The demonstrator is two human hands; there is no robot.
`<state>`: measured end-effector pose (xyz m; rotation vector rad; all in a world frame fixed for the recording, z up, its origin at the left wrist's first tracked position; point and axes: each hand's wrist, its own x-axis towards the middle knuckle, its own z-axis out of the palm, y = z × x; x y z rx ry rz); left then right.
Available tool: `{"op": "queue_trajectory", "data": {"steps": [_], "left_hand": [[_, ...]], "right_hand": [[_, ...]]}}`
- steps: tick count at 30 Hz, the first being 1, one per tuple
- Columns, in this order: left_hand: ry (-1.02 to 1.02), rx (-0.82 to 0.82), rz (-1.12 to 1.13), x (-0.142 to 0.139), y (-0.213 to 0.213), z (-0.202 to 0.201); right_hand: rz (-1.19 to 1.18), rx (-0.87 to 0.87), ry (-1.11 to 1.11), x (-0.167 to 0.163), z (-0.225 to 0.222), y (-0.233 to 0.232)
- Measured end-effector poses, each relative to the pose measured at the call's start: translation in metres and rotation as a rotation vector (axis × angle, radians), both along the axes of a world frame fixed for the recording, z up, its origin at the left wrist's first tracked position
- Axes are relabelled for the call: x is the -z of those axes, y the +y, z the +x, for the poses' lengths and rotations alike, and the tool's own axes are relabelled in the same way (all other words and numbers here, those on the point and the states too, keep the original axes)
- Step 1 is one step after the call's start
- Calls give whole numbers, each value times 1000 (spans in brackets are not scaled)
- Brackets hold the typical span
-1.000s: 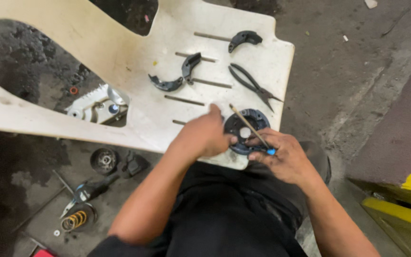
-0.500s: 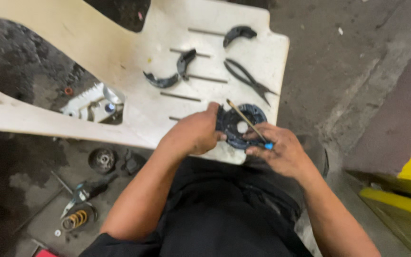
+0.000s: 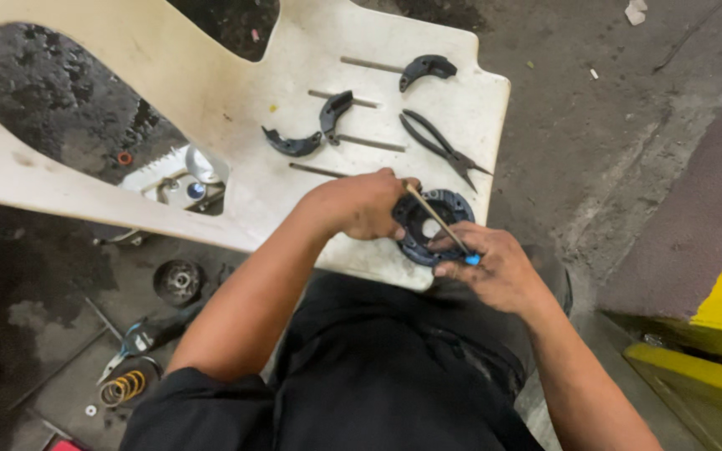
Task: The person uses a screwdriver to pry and seat curved brake shoe segments into a circular brake assembly. They repeatedly adjust and press the segments into place, then lift and rotate the assembly to inspect the fit.
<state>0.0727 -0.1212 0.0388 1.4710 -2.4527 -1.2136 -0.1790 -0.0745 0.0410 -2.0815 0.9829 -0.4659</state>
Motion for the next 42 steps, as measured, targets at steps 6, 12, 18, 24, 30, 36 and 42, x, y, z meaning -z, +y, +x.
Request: {"op": "queue_trajectory", "data": {"steps": [6, 12, 18, 24, 30, 36, 42], "left_hand": [[94, -324, -91, 13, 12, -10], [92, -395, -150, 21, 20, -18], [311, -298, -247, 24, 14, -5], [233, -212, -220, 22, 7, -5], [329, -367, -188, 23, 19, -2], [108, -525, -183, 27, 33, -14], [321, -693, -285, 29, 42, -6]], "right_hand": [[-225, 305, -32, -2, -4, 9], [-65, 482, 252, 12, -3, -4], [-70, 327, 151, 9, 1, -16], [31, 344, 315, -4, 9, -16], [12, 322, 214, -11, 12, -14], [297, 528, 124, -14, 15, -15], [-155, 334, 340, -38, 4, -40]]}}
